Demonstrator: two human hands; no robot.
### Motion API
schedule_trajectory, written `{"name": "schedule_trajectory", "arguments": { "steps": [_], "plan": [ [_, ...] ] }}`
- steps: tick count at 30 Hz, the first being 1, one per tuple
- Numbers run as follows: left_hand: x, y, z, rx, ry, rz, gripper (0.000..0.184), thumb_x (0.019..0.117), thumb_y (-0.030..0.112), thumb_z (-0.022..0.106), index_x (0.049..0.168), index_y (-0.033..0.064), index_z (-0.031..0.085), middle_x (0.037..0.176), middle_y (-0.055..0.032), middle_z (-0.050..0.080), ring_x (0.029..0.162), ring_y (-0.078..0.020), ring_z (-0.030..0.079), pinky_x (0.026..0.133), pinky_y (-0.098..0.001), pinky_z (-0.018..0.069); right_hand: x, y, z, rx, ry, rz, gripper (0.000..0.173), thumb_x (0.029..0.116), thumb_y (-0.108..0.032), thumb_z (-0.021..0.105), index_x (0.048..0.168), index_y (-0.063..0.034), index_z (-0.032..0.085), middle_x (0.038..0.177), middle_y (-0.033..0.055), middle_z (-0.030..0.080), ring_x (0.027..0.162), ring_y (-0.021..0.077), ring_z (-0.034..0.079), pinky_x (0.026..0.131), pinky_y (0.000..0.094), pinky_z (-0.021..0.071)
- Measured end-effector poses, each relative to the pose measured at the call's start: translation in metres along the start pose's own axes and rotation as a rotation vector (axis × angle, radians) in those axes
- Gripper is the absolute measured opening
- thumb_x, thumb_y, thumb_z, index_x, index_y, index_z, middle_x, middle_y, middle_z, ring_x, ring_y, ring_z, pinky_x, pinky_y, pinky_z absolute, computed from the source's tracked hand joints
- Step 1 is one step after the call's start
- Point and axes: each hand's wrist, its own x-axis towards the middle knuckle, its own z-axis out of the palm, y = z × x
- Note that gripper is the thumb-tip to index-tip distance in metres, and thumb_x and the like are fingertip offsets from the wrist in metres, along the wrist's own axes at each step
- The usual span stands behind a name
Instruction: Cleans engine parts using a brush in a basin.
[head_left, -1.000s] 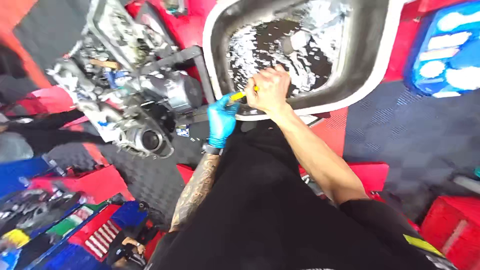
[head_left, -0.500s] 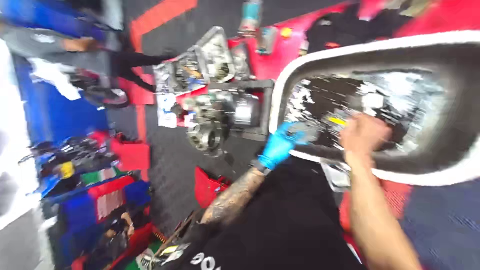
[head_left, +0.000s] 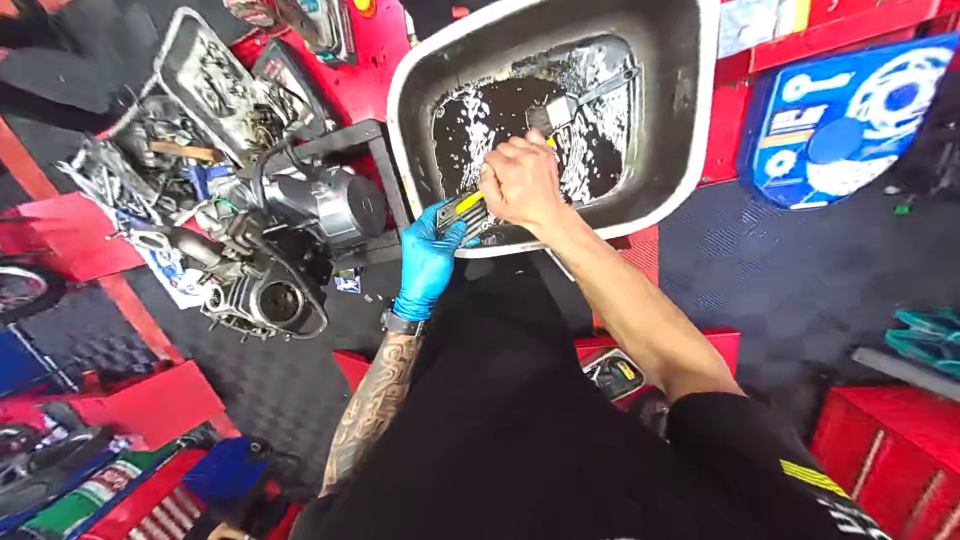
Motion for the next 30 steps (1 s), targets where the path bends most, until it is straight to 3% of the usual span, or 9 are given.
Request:
{"name": "schedule_trajectory", "arguments": {
  "steps": [2,7,10,14,17,22,27,30],
  "plan": [
    [-0.001,0.003,0.001,-0.011,0.002,0.007,0.034,0.0988,0.006,0.065,0.133,0.0039,0.064,0.111,-0.0087,0.075,0.094,-0.0188,0.076,0.082,-0.0399,0.0664,-0.002,0.011,0.002,-0.016,0.0,0.03,0.042,0.1018,-0.028,0.039,0.079,-0.0054,0.067,0.075,0.0123,0.068,0.078,0.0312,0.068,0.08,0.0511,0.0475],
    [0.0,0.002,0.001,0.071,0.032,0.04,0.035,0.0967,0.007,0.068,0.131,0.0063,0.066,0.111,-0.0054,0.075,0.096,-0.0129,0.074,0.084,-0.0343,0.064,-0.002,-0.011,0.002,-0.006,0.035,0.005,0.042,0.1018,-0.028,0.041,0.077,-0.0066,0.068,0.072,0.0101,0.067,0.075,0.0291,0.066,0.077,0.0487,0.0464],
    [0.0,0.001,0.002,0.051,0.039,0.051,0.033,0.0965,0.006,0.068,0.13,0.0052,0.067,0.11,-0.0063,0.076,0.095,-0.014,0.074,0.084,-0.0349,0.064,-0.005,0.012,0.006,-0.015,0.044,0.025,0.043,0.1023,-0.027,0.04,0.079,-0.0058,0.068,0.073,0.0113,0.069,0.076,0.03,0.068,0.08,0.05,0.0476],
    [-0.002,0.0,0.004,0.012,0.024,0.048,0.033,0.0972,0.006,0.067,0.13,0.005,0.066,0.11,-0.007,0.075,0.095,-0.0159,0.075,0.083,-0.037,0.0647,-0.004,-0.009,0.004,0.038,0.071,-0.02,0.042,0.101,-0.027,0.042,0.074,-0.0064,0.067,0.07,0.0099,0.066,0.073,0.0283,0.065,0.076,0.0475,0.0464],
    [0.0,0.003,0.002,-0.017,0.021,0.045,0.033,0.0978,0.005,0.066,0.131,0.0039,0.066,0.109,-0.0082,0.076,0.093,-0.0176,0.075,0.082,-0.0376,0.0651,-0.002,0.01,0.006,0.018,0.075,0.012,0.044,0.1019,-0.026,0.039,0.076,-0.0058,0.068,0.071,0.0104,0.068,0.075,0.0288,0.067,0.078,0.0488,0.0475],
    [-0.006,0.001,-0.004,-0.025,0.001,0.032,0.034,0.0979,0.005,0.066,0.132,0.0036,0.065,0.11,-0.0095,0.075,0.094,-0.0195,0.075,0.082,-0.0393,0.0655,-0.002,-0.011,0.006,0.058,0.085,-0.055,0.04,0.1003,-0.025,0.043,0.072,-0.0067,0.066,0.067,0.0092,0.064,0.07,0.0278,0.064,0.073,0.046,0.0456],
    [-0.007,-0.002,-0.018,-0.071,0.035,0.048,0.035,0.0971,0.004,0.066,0.131,0.0008,0.064,0.112,-0.0122,0.075,0.097,-0.0231,0.075,0.085,-0.0427,0.0648,-0.025,0.07,0.016,-0.145,-0.07,0.084,0.047,0.1031,-0.032,0.037,0.077,-0.0041,0.064,0.076,0.0149,0.069,0.08,0.0343,0.069,0.082,0.0541,0.0479],
    [-0.004,0.0,-0.025,-0.089,0.033,0.013,0.034,0.0998,0.006,0.063,0.133,0.0032,0.063,0.113,-0.0118,0.074,0.096,-0.0243,0.075,0.083,-0.0445,0.0656,-0.024,0.06,0.017,-0.143,-0.02,0.235,0.046,0.1046,-0.03,0.037,0.079,-0.0044,0.065,0.078,0.0142,0.071,0.083,0.0324,0.07,0.082,0.0518,0.0487]
  ]
}}
